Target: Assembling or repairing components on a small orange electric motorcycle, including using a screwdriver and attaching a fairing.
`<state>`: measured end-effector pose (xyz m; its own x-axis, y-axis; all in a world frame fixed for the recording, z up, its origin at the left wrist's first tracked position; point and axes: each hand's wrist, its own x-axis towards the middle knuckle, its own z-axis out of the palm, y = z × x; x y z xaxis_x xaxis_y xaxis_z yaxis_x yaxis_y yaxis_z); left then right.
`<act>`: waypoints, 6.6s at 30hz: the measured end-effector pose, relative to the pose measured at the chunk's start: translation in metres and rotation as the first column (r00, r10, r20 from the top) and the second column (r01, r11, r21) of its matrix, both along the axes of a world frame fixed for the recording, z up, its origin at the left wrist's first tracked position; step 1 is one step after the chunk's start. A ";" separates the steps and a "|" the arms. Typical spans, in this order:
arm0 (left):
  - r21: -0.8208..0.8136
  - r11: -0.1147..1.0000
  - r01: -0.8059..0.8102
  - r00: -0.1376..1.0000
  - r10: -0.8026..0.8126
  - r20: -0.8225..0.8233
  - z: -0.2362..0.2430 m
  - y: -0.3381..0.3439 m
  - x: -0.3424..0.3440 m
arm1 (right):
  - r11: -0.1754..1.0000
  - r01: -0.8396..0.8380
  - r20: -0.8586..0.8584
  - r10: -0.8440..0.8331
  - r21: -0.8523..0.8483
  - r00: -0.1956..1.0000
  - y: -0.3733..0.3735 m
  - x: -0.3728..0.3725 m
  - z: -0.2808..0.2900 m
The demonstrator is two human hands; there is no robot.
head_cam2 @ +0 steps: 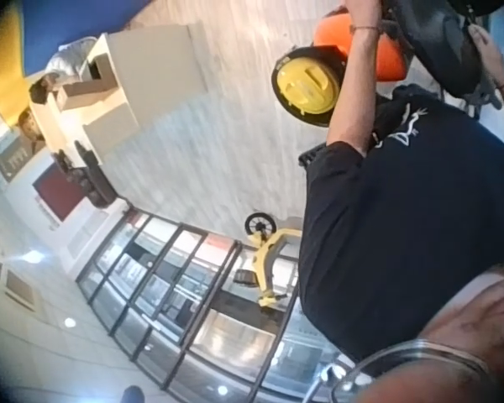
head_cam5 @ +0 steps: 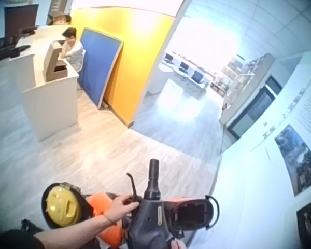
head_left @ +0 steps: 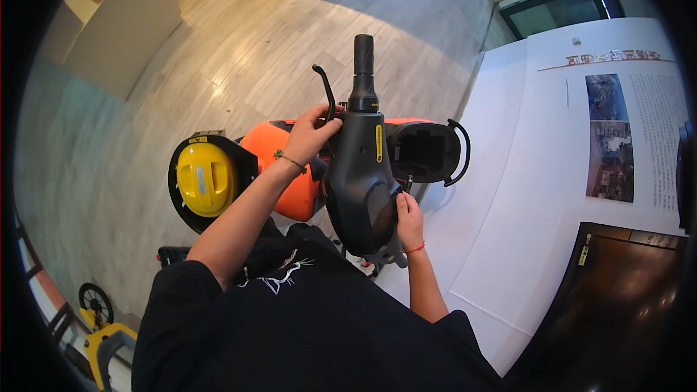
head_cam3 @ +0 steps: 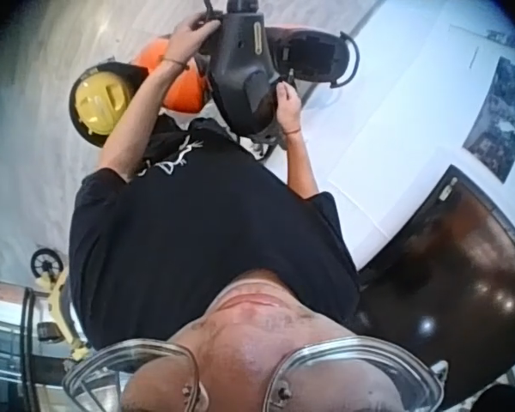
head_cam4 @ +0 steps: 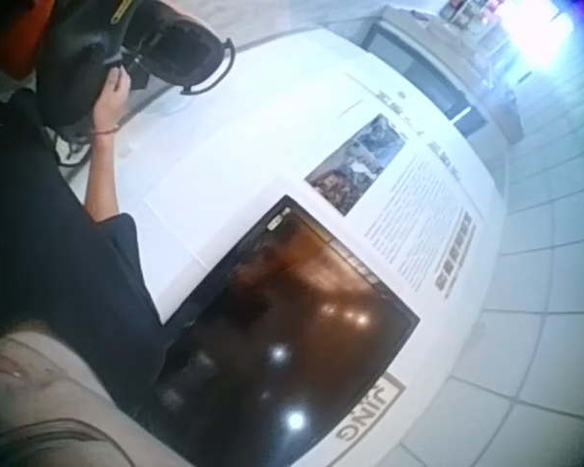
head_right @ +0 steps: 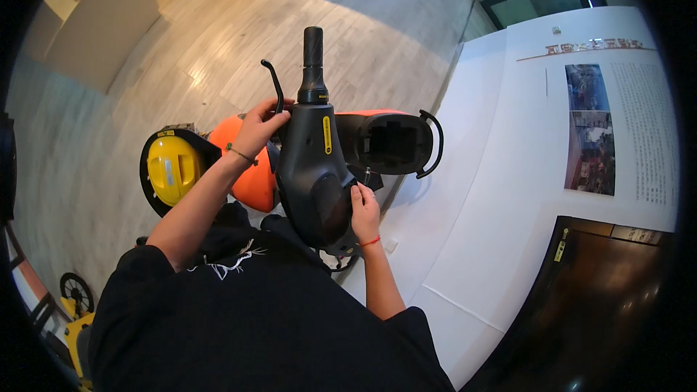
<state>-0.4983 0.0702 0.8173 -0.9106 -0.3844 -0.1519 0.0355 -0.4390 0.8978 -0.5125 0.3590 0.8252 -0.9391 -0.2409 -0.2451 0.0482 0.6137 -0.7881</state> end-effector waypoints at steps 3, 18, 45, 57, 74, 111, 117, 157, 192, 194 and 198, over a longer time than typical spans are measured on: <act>0.026 0.991 0.131 0.985 -0.133 0.112 0.004 -0.005 -0.005 | 0.986 -0.101 -0.241 0.132 0.136 0.962 -0.023 -0.001 0.025; -0.030 0.984 0.174 0.980 -0.170 0.099 -0.002 -0.008 -0.011 | 0.849 -0.193 -0.088 0.269 0.491 0.959 -0.153 -0.047 0.092; 0.012 0.995 -0.097 0.897 0.082 0.434 0.033 0.017 -0.007 | 0.946 -0.279 -0.256 0.232 -0.166 0.938 -0.098 -0.094 0.068; 0.110 0.989 -0.100 0.922 0.051 0.383 0.033 0.017 0.003 | 0.755 -0.656 -0.205 0.639 -0.018 0.741 -0.105 -0.090 0.138; 0.463 0.884 -0.062 0.977 -0.042 0.210 0.026 0.002 0.014 | 0.598 -0.637 -0.196 0.785 0.487 0.587 -0.172 -0.079 0.137; 0.540 0.842 0.022 0.944 -0.195 0.266 0.022 -0.008 0.009 | 0.536 -0.600 -0.024 0.757 0.593 0.653 -0.194 -0.075 0.146; 0.491 0.870 0.034 0.939 -0.196 0.283 0.019 -0.007 0.009 | 0.498 -0.597 0.000 0.768 0.630 0.640 -0.198 -0.076 0.143; 0.377 0.926 0.001 0.958 -0.108 0.264 0.025 0.004 0.013 | 0.576 -0.611 0.052 0.703 0.543 0.709 -0.195 -0.078 0.150; 0.825 0.565 0.007 0.990 0.110 -0.084 0.063 -0.016 0.049 | 0.916 -0.371 0.317 0.401 -0.150 0.860 -0.163 0.003 0.137; 0.706 0.707 0.032 0.995 0.048 -0.093 0.064 -0.016 0.047 | 0.891 -0.439 0.195 0.455 -0.118 0.869 -0.158 0.006 0.129; 0.698 0.714 0.048 0.997 0.009 -0.078 0.068 -0.020 0.045 | 0.896 -0.393 0.198 0.431 -0.204 0.880 -0.158 0.008 0.128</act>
<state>-0.4535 0.0506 0.8851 -0.9356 -0.1763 -0.3058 0.0697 -0.9415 0.3298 -0.5043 0.2010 0.9531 -0.6670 -0.6459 -0.3714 0.0103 0.4904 -0.8715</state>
